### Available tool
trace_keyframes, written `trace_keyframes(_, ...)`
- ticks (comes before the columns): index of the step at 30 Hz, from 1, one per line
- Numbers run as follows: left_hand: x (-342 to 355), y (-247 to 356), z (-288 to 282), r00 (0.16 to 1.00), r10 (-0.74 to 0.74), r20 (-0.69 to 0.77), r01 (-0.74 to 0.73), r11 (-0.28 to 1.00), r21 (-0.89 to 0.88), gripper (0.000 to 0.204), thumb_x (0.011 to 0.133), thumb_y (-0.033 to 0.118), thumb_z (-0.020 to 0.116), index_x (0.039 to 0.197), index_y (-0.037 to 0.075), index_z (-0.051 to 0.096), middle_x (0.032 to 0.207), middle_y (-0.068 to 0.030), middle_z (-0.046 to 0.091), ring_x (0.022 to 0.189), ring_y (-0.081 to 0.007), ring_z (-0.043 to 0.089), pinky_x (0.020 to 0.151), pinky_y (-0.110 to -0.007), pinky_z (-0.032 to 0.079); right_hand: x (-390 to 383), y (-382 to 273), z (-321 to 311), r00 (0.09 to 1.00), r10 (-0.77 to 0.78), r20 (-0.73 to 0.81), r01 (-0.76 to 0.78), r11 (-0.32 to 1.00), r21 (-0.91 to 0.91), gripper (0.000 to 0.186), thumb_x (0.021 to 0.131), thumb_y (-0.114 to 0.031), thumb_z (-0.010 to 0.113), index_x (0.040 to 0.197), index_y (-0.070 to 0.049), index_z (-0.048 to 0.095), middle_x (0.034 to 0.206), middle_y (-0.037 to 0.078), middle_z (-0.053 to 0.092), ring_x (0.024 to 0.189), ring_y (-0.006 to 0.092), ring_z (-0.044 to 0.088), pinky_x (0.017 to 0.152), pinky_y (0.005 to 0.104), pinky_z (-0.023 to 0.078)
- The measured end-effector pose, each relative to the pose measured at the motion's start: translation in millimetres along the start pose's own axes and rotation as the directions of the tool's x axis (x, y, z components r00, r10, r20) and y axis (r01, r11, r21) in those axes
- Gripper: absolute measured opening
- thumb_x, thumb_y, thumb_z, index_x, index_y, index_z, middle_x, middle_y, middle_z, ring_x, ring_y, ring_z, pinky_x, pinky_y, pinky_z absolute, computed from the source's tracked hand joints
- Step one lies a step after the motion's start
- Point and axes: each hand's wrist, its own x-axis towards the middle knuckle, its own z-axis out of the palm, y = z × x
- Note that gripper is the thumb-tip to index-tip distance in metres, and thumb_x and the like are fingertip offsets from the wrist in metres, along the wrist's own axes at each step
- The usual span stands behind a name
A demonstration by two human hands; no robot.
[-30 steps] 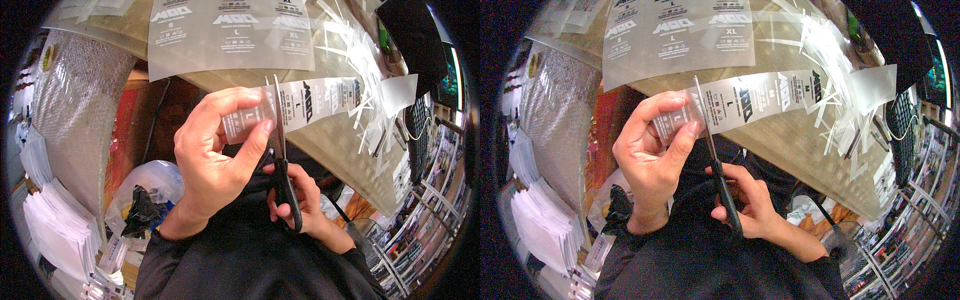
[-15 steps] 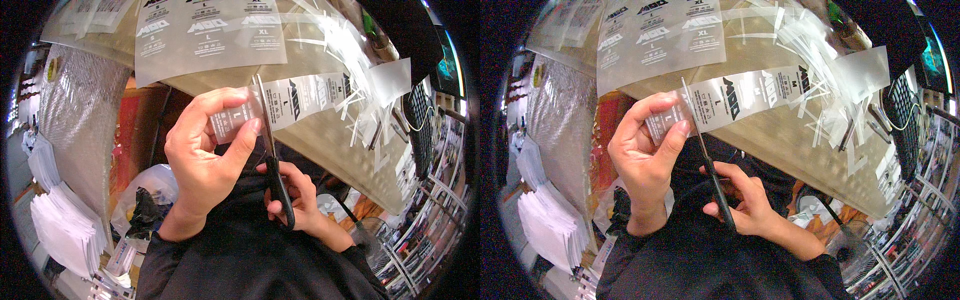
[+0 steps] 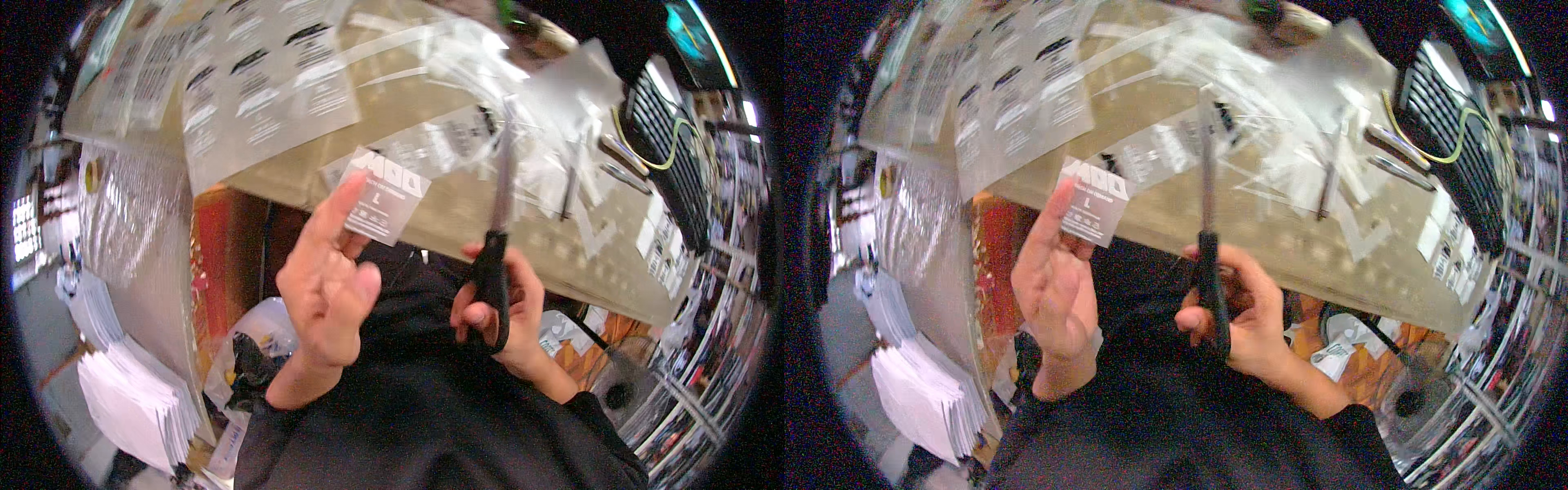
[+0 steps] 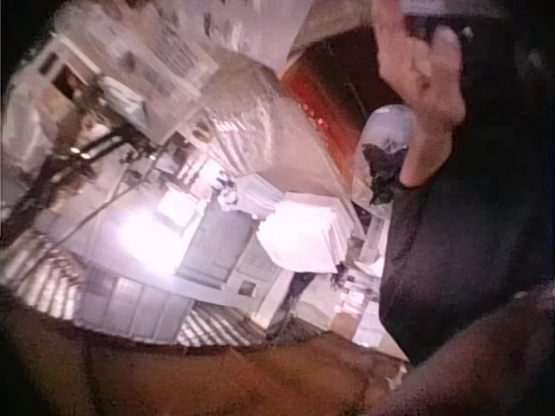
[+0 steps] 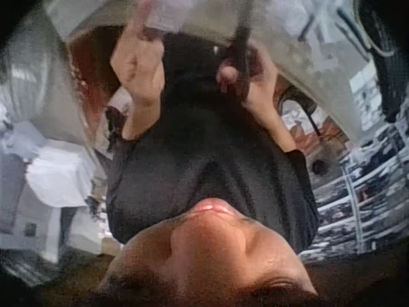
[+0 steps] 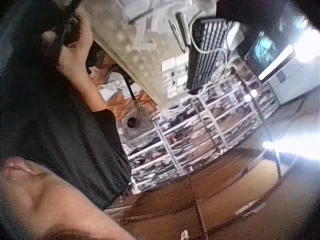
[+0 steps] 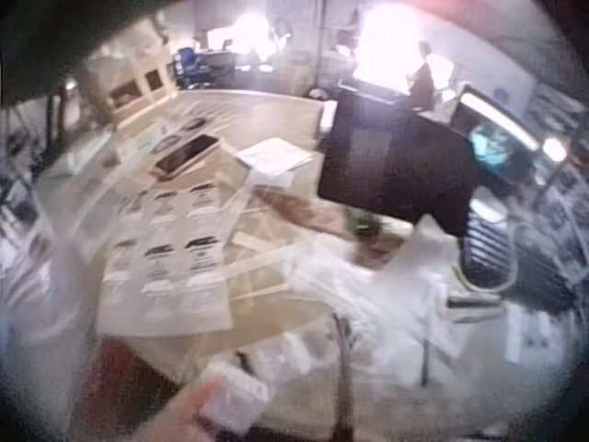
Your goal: The person uses scissors to cut individual labels from a printed sheet. They repeatedly pick up the sheet, cut along the printed lines, and place the cut pieces on the table. The task continues throughout the clip with multiple labels being separated.
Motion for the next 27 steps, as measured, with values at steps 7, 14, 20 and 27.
trace_keyframes(7, -18.8, -31.3, 71.3, 0.94, -0.158, 0.302, 0.176, 0.984, -0.032, 0.092, 0.071, 0.024, 0.058, 0.14, -0.01, 0.008, 0.147, -0.0216, 0.012, 0.137, -0.0309, 0.014, 0.111, -0.041, 0.01, -8.7, -39.8, -46.1, 0.932, -0.191, -0.308, 0.176, 0.982, -0.076, 0.07, 0.068, -0.007, 0.078, 0.127, -0.006, 0.039, 0.092, 0.014, 0.064, 0.076, 0.0132, 0.061, 0.063, 0.0238, 0.049)
trace_keyframes(14, -39.4, -56.3, 107.1, 0.806, -0.291, 0.515, 0.206, 0.954, 0.217, 0.095, 0.072, 0.032, 0.06, 0.141, -0.006, 0.008, 0.146, -0.0236, 0.013, 0.131, -0.0332, 0.027, 0.106, -0.042, 0.024, -31.5, -40.8, -86.8, 0.877, -0.319, -0.36, 0.31, 0.947, -0.084, 0.06, 0.073, -0.001, 0.073, 0.124, -0.008, 0.043, 0.086, 0.006, 0.061, 0.08, 0.0115, 0.06, 0.069, 0.0257, 0.05)
trace_keyframes(20, -22.3, -54.4, 111.4, 0.834, -0.131, 0.536, -0.126, 0.9, 0.417, 0.083, 0.074, 0.044, 0.061, 0.138, 0.0, 0.031, 0.138, -0.024, 0.033, 0.103, -0.0282, 0.055, 0.09, -0.039, 0.042, -62.8, -44.5, -152.7, 0.714, -0.388, -0.582, 0.362, 0.917, -0.167, 0.057, 0.074, -0.004, 0.073, 0.123, -0.009, 0.045, 0.084, 0.004, 0.061, 0.07, 0.0121, 0.059, 0.063, 0.0273, 0.049)
trace_keyframes(27, 38.2, -18.3, -14.5, 0.996, 0.046, 0.077, -0.089, 0.596, 0.798, 0.036, 0.087, 0.01, 0.053, 0.121, -0.002, 0.049, 0.12, -0.0125, 0.054, 0.109, -0.0211, 0.05, 0.097, -0.033, 0.037, -130.5, -93.0, -279.9, 0.195, -0.644, -0.74, 0.258, 0.762, -0.594, 0.054, 0.073, -0.005, 0.072, 0.12, -0.006, 0.048, 0.079, 0.005, 0.058, 0.057, 0.0104, 0.055, 0.047, 0.0214, 0.044)
